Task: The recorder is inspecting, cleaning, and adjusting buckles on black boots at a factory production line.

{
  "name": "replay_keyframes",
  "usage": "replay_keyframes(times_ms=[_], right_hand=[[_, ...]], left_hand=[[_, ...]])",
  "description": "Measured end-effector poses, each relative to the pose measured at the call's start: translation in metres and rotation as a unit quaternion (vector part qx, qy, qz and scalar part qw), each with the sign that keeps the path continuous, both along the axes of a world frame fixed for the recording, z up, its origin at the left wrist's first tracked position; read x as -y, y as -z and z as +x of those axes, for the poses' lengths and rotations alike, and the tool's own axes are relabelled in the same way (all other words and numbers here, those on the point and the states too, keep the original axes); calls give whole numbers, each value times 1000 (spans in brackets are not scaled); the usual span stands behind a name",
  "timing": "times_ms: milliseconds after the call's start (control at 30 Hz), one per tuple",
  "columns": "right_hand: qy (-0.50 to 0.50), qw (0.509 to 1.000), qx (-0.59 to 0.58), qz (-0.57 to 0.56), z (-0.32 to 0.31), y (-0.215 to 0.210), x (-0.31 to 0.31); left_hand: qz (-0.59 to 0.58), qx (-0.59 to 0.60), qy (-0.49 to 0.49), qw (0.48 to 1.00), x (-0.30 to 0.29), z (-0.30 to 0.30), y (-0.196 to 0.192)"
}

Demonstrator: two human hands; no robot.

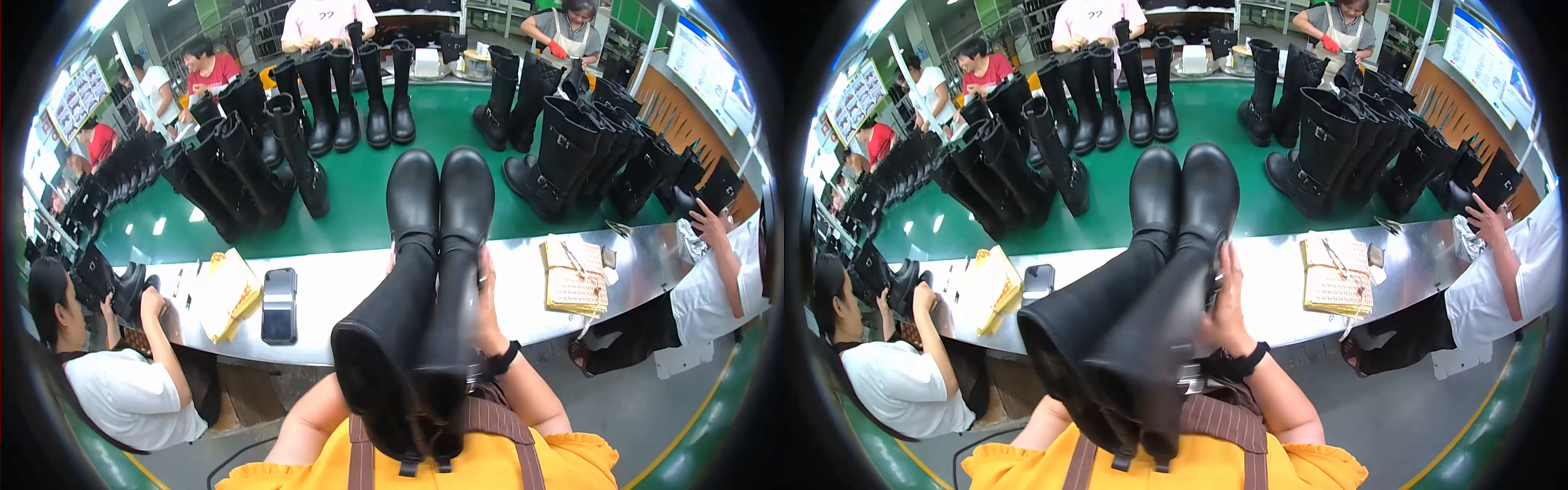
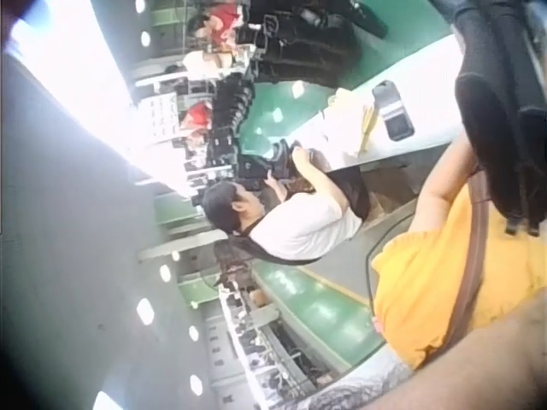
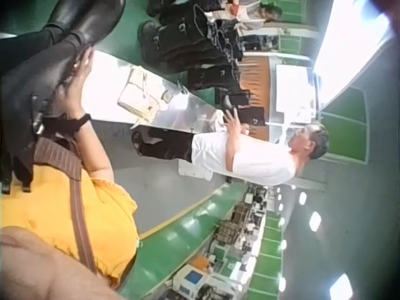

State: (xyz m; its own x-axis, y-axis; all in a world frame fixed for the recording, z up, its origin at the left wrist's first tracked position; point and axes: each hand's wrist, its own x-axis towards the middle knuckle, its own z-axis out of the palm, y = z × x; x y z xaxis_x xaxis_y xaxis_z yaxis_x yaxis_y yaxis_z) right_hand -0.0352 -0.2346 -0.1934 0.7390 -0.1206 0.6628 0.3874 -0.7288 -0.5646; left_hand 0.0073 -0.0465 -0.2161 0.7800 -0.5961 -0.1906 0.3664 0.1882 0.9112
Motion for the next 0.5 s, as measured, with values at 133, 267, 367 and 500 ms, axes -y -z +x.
replay_keyframes(times_ms=[133,267,367,500], right_hand=[[-141,904,-166,368,6,-16,16],[-195,886,-95,411,35,-3,43],[-232,746,-162,603,46,27,60],[-255,693,-227,635,54,67,70]], left_hand=[[-25,40,6,999,-5,2,5],[7,82,7,997,2,13,14],[21,126,10,992,5,24,9],[-91,155,-23,983,-4,43,-20]])
